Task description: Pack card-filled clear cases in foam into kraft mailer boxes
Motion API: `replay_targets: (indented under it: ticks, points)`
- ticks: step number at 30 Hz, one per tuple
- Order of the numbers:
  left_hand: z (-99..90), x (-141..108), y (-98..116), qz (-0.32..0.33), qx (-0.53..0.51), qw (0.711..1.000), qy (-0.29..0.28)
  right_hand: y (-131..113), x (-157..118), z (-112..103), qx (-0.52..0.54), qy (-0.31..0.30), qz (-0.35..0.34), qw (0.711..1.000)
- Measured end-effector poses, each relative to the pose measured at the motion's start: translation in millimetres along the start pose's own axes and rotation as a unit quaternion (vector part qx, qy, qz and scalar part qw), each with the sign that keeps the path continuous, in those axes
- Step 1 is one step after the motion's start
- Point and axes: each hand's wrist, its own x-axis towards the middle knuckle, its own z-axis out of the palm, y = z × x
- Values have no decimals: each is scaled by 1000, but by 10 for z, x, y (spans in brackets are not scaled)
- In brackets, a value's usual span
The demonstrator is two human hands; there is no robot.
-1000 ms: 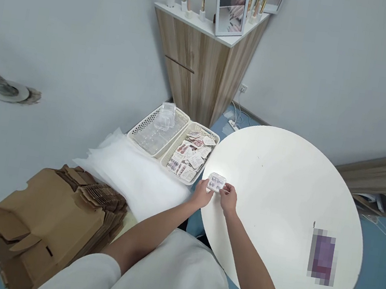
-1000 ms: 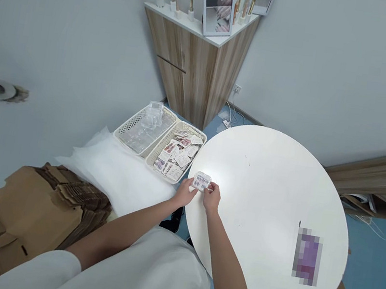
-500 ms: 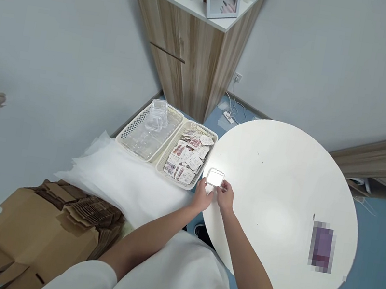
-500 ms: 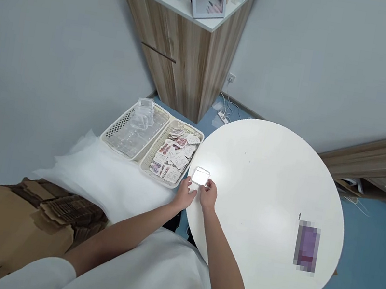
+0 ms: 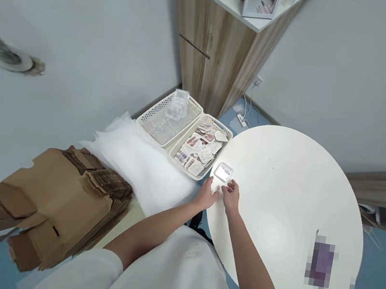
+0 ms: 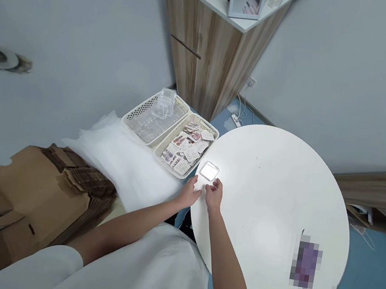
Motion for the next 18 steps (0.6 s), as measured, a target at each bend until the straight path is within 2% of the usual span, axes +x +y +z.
replay_targets:
  ticks: [7,12,14,18]
  points:
    - [-71,-415,-53,50,49,996,61,180,-169,-105,-37,-12,-67,997]
    - [-233,-812,-157,54,92,985,134,271,-414,9,-49,-12,-211,976]
    - [-373,-973,-224,47,116,979,160,285,-527,116,-61,-65,-253,963]
    - [-750,-1226,-360,-6,145,970,195,284,-700,331,-127,-226,-283,923]
